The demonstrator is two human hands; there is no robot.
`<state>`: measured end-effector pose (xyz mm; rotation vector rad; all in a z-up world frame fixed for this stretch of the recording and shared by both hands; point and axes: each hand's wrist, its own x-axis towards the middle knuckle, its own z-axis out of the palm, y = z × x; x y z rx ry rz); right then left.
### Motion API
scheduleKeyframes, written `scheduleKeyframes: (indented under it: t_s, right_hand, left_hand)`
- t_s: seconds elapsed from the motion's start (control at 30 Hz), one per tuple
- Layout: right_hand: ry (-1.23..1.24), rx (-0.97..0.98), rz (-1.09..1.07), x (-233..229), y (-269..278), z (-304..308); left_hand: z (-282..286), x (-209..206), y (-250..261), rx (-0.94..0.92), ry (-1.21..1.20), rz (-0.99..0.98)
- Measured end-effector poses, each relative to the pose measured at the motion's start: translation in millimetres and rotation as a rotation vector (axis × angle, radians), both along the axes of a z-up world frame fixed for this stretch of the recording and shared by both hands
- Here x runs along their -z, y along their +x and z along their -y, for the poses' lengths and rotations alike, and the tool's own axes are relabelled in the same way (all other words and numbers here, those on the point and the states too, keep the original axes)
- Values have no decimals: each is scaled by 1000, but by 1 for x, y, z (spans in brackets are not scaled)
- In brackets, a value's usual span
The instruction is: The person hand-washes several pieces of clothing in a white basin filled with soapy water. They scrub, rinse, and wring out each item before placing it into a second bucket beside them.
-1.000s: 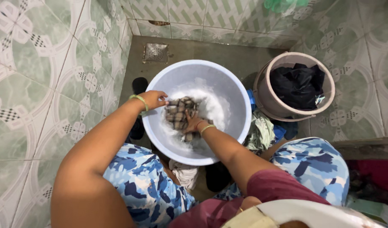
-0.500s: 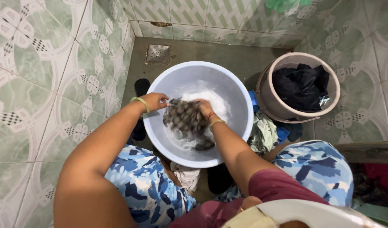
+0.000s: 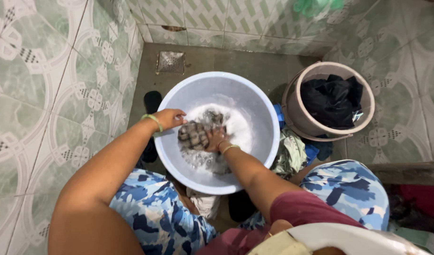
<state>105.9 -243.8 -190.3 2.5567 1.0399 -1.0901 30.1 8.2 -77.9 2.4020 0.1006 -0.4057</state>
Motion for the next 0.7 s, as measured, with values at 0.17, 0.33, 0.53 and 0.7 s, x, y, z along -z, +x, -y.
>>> scheduleKeyframes:
  t_s: [0.17, 0.33, 0.53, 0.7]
  right_hand:
    - [-17, 37, -67, 46, 10, 5]
    - [-13, -84, 160, 44, 14, 6]
    - [956, 469, -143, 10, 61, 13]
    - [1304, 504, -215, -43, 75, 21]
  left_hand:
    - [-5, 9, -4, -16, 20, -22]
    - [-12, 11, -3, 0, -26, 14]
    - [1, -42, -6, -24, 50, 43]
    - [26, -80, -18, -16, 80, 60]
